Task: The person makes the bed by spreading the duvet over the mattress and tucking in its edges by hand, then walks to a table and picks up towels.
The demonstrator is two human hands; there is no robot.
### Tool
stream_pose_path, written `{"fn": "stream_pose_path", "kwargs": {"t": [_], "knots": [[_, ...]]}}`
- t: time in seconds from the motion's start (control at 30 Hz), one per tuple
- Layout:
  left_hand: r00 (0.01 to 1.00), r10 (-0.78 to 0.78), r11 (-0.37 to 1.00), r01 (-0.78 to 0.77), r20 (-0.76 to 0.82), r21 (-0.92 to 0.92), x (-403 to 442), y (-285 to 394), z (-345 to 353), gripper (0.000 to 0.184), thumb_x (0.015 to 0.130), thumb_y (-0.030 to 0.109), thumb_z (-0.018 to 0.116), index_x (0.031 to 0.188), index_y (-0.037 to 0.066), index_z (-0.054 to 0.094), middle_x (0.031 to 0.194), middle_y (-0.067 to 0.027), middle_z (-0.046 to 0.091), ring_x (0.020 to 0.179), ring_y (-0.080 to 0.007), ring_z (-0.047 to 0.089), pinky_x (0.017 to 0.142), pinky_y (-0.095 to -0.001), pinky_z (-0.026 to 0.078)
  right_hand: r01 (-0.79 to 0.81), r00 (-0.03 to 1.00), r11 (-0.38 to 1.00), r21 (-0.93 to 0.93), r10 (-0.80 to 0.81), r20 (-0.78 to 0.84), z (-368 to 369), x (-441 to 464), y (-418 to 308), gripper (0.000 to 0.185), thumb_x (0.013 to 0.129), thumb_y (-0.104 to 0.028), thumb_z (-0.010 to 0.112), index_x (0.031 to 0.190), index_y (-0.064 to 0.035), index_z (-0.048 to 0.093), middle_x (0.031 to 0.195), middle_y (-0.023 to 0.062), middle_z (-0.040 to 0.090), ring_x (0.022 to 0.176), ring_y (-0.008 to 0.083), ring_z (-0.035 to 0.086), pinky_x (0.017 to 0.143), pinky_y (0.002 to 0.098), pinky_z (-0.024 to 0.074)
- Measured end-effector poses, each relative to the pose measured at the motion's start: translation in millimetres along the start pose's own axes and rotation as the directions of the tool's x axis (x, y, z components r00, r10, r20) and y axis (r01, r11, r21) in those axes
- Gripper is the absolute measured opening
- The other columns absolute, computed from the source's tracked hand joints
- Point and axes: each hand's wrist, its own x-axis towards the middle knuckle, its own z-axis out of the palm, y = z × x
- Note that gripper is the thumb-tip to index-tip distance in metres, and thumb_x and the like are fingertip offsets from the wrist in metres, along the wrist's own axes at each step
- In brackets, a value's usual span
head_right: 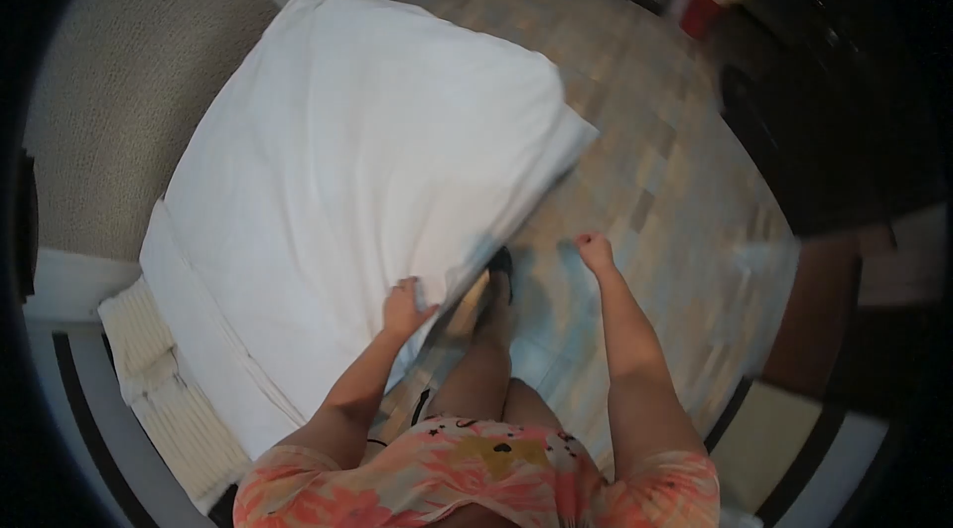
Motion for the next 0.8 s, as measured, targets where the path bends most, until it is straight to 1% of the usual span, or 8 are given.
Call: {"fn": "stream_pose_path", "kwargs": {"t": [0.2,0.27,0.33,0.4,0.43,0.53,0.67,0.8], "knots": [[0.952,-0.059,0.976,0.118,0.300,-0.182,101.6,8.0,54.1,0.028,0.078,0.029,0.049,0.086,0.002,0.051,0.084,-0.0214,0.053,0.080,-0.0356,0.051,0.068,-0.0429,0.042,0.233,0.929,0.853,0.466,-0.053,-0.367,0.0,242.9,-133.9,0.027,0.079,-0.023,0.053,0.086,0.0015,0.060,0.081,0.0080,0.062,0.076,0.0205,0.058,0.070,0.0296,0.0455],[0.887,-0.061,0.975,0.151,0.458,-0.161,105.0,8.3,46.4,0.027,0.079,0.028,0.047,0.084,0.002,0.053,0.082,-0.0203,0.054,0.080,-0.0353,0.052,0.069,-0.0431,0.042,-0.293,0.921,0.102,0.951,0.297,0.252,-14.7,273.4,-189.6,0.029,0.079,-0.021,0.053,0.097,0.0012,0.055,0.089,0.0097,0.059,0.079,0.0214,0.058,0.071,0.0303,0.0467],[0.825,-0.035,0.983,0.131,0.564,-0.130,135.5,-4.2,32.5,0.026,0.080,0.027,0.046,0.081,0.002,0.055,0.080,-0.0193,0.055,0.079,-0.0349,0.052,0.069,-0.0434,0.041,-0.402,0.915,0.138,0.905,0.091,0.393,6.4,314.7,-230.7,0.033,0.077,-0.015,0.053,0.107,-0.0025,0.048,0.093,0.0113,0.057,0.078,0.0223,0.057,0.069,0.0323,0.0477],[0.791,0.086,0.977,0.051,0.605,-0.206,142.8,-10.1,37.9,0.026,0.080,0.026,0.045,0.083,0.003,0.056,0.082,-0.0163,0.057,0.079,-0.0350,0.053,0.070,-0.0437,0.041,-0.164,0.981,0.581,0.798,0.177,0.073,16.0,280.9,-342.4,0.015,0.069,-0.006,0.052,0.084,-0.0043,0.055,0.072,0.0057,0.055,0.062,0.0167,0.050,0.058,0.0294,0.0459],[0.778,0.108,0.977,0.030,0.619,-0.209,141.4,-13.0,39.6,0.025,0.077,0.027,0.048,0.083,0.004,0.058,0.083,-0.0164,0.057,0.079,-0.0341,0.054,0.070,-0.0426,0.042,0.573,0.813,0.649,0.500,-0.529,-0.244,26.4,244.6,-364.0,0.010,0.068,-0.007,0.053,0.077,-0.0055,0.056,0.069,0.0059,0.054,0.061,0.0143,0.048,0.056,0.0276,0.0444],[0.579,-0.031,0.995,0.097,0.815,-0.031,173.3,4.0,26.0,0.026,0.074,0.028,0.051,0.085,0.006,0.060,0.087,-0.0159,0.058,0.083,-0.0324,0.054,0.071,-0.0407,0.043,0.807,0.548,0.565,0.171,-0.825,0.137,49.6,225.1,-349.2,0.019,0.062,-0.006,0.062,0.081,-0.0065,0.063,0.080,0.0118,0.059,0.066,0.0244,0.054,0.061,0.0277,0.0427],[0.547,-0.189,0.978,0.182,0.816,0.105,196.2,15.7,34.2,0.025,0.068,0.026,0.055,0.083,0.006,0.061,0.088,-0.0140,0.059,0.085,-0.0292,0.056,0.072,-0.0376,0.045,0.138,0.686,0.903,0.406,-0.383,0.619,12.7,285.8,-274.2,0.019,0.068,-0.019,0.066,0.079,-0.0034,0.063,0.078,0.0045,0.061,0.079,0.0150,0.055,0.068,0.0262,0.0425],[0.485,-0.299,0.950,0.231,0.822,0.210,200.4,27.8,30.6,0.024,0.067,0.025,0.055,0.083,0.008,0.062,0.088,-0.0137,0.060,0.086,-0.0271,0.057,0.072,-0.0374,0.046,-0.268,0.950,0.641,0.719,0.051,0.309,-10.5,314.3,-256.7,0.038,0.067,-0.022,0.068,0.095,0.0007,0.055,0.089,0.0078,0.057,0.084,0.0155,0.053,0.069,0.0263,0.0421]]}}
